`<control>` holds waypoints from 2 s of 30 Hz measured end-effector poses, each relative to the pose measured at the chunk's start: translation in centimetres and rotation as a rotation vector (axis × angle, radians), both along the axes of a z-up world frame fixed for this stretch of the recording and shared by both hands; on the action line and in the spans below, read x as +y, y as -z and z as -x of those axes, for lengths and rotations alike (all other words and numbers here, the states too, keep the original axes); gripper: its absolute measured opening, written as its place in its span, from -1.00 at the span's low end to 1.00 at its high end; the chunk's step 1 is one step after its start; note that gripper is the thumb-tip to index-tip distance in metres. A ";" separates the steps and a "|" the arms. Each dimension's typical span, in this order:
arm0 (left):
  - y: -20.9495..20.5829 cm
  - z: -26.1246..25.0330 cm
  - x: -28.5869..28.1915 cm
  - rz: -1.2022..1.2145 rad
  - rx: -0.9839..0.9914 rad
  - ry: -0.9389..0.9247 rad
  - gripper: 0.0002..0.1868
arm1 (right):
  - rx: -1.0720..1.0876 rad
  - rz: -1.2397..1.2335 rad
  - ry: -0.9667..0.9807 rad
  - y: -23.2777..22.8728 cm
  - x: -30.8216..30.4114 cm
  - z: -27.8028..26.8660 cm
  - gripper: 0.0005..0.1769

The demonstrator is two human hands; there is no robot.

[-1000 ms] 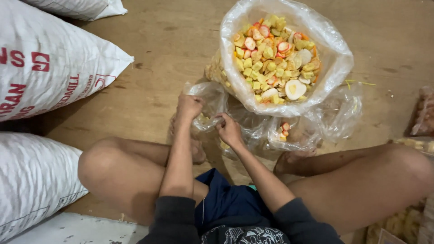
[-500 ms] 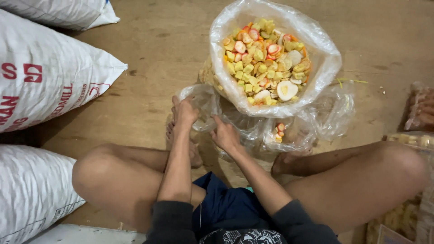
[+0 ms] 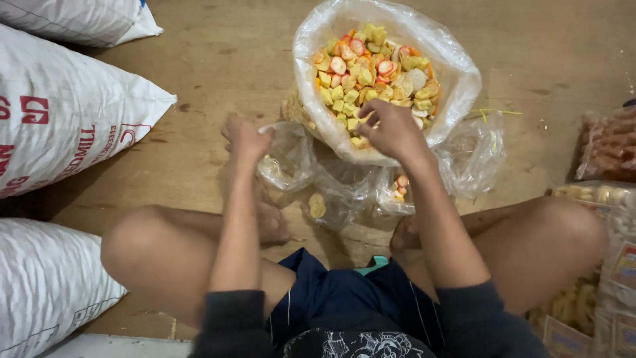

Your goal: The person sits on the floor and sorts mixed snack pieces from a large plastic bag into several smaller plastic bags. They use both hands to pick up handfuls of snacks and distribute them among the smaller bags.

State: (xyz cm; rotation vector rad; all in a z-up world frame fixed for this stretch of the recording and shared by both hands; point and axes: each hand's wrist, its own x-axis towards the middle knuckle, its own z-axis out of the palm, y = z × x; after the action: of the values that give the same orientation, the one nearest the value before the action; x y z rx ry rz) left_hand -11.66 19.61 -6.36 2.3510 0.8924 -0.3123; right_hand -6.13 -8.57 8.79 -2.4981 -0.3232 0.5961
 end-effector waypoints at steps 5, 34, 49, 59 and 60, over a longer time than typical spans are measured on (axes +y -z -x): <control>-10.6 -2.3 2.3 -0.175 -0.287 0.276 -0.45 | 0.056 0.314 0.003 4.5 -1.1 -2.3 -0.63; -16.8 -3.1 -5.9 -0.265 -0.847 0.880 -0.50 | 0.014 -0.234 -0.059 -8.2 2.7 -2.8 -0.64; -8.9 -2.8 -4.2 -0.334 -0.063 1.193 -0.67 | -0.124 0.410 -0.326 5.5 -6.2 -10.2 -0.59; -4.9 -1.9 -3.3 -0.419 0.369 1.095 -0.67 | -0.099 0.551 -0.277 7.8 -4.6 -8.5 -0.51; -5.6 -1.9 -3.2 -0.403 0.347 1.077 -0.66 | -0.078 0.553 -0.270 6.6 -4.0 -8.0 -0.55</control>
State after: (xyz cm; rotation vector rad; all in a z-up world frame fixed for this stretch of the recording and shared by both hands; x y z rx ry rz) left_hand -9.79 16.37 -0.72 3.0163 -0.3213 -1.0593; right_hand 1.89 -12.59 2.22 -3.0395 -0.6008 0.7805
